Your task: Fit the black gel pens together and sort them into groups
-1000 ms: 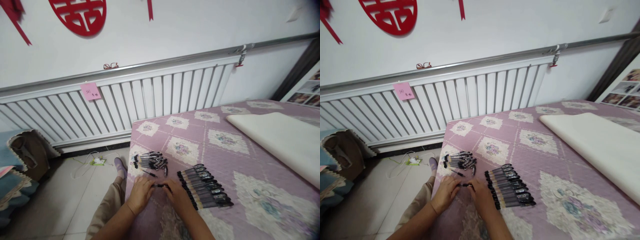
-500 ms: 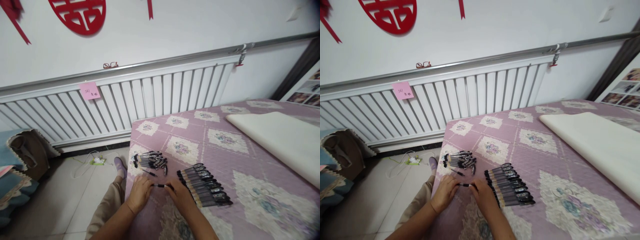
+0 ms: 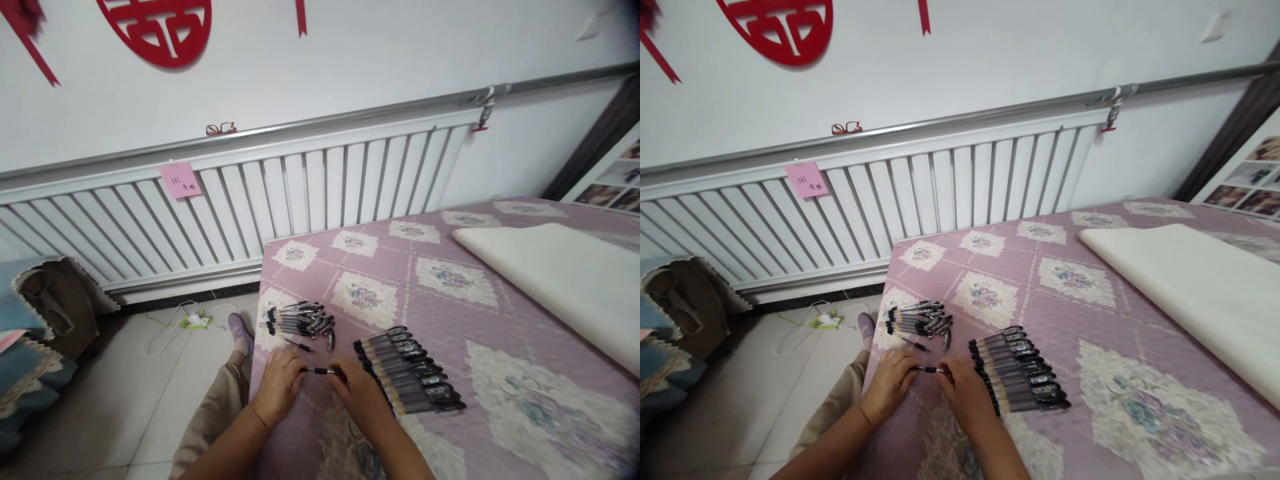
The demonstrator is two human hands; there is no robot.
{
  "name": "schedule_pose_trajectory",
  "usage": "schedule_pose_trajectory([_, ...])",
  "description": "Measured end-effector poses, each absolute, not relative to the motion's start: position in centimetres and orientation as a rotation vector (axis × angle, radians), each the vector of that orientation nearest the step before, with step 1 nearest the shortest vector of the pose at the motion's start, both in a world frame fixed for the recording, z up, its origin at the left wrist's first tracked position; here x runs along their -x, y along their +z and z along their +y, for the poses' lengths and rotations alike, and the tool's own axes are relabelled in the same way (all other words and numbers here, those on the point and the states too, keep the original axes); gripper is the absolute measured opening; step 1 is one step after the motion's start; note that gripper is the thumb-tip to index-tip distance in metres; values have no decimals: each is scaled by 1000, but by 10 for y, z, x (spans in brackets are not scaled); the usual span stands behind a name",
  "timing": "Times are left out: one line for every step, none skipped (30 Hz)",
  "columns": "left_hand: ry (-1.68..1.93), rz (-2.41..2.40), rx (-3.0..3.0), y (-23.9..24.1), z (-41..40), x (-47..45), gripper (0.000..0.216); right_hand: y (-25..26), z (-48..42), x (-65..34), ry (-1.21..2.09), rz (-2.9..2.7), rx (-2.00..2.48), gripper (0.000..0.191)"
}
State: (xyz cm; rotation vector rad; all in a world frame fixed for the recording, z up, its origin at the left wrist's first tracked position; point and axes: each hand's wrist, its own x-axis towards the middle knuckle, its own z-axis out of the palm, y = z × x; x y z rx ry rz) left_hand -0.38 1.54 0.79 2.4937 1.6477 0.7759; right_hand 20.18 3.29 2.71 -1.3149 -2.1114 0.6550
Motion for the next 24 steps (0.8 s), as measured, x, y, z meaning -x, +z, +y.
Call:
schedule_pose_trajectory([776,1645,-2495,8,16,4,15,26,33,-202,657,-2111,1304,16])
schedule_pose_trajectory([776,1642,-2497,7,16,4,14,26,33,-201,657,-2117,1294,16])
schedule_pose_trajectory([776,1640,-2501,7,16,5,14,26,33,-201,655,-2127,1289,16])
schedule_pose_trajectory([779,1641,-2505,6,16,5,14,26,33,-200,649,-2137,1291,16])
schedule_pose_trajectory([783,1646,-2508,6,16,5,13,26,33,-199,645,-2144,1300,17])
schedule_pose_trajectory([787,1654,-2510,6,15,5,12,27,33,-198,640,-2145,1314,17])
schedule_pose_trajectory([792,1662,-2510,6,15,5,11,27,33,-197,634,-2147,1327,18])
schedule_pose_trajectory([799,1668,-2508,6,15,5,10,28,33,-197,626,-2149,1339,18])
schedule_pose_trajectory([807,1671,-2504,6,15,5,9,28,33,-196,621,-2151,1350,19])
schedule_pose_trajectory([817,1670,-2496,6,15,5,8,28,33,-195,620,-2151,1358,20])
schedule_pose_trajectory([828,1667,-2487,6,15,5,8,28,33,-194,623,-2149,1360,21])
schedule_pose_trajectory([839,1662,-2476,6,15,5,8,27,34,-194,629,-2143,1358,21])
schedule_pose_trajectory([852,1659,-2461,6,16,5,8,26,34,-194,634,-2130,1347,21])
schedule_pose_trajectory([870,1656,-2438,6,16,6,9,25,35,-194,629,-2109,1331,21])
schedule_pose_trajectory([895,1657,-2404,6,17,6,10,23,36,-194,607,-2084,1316,22])
schedule_pose_trajectory([934,1660,-2357,6,18,7,11,21,37,-194,567,-2059,1308,23])
schedule_pose_trajectory([982,1667,-2299,6,19,8,13,20,39,-194,512,-2039,1314,23])
schedule_pose_trajectory([1032,1677,-2233,6,20,8,14,18,40,-194,447,-2028,1338,24])
schedule_pose_trajectory([1072,1687,-2169,6,21,9,15,18,42,-193,378,-2031,1374,24])
schedule_pose_trajectory([1099,1695,-2117,6,21,10,15,18,43,-193,314,-2052,1413,23])
schedule_pose_trajectory([1112,1701,-2081,6,22,10,15,19,45,-192,259,-2088,1445,24])
schedule_pose_trajectory([1113,1703,-2063,7,22,10,15,21,46,-190,214,-2132,1471,25])
schedule_pose_trajectory([1108,1701,-2055,7,22,10,14,23,47,-188,176,-2176,1490,28])
schedule_pose_trajectory([1104,1698,-2052,7,22,10,14,26,48,-185,144,-2215,1505,32])
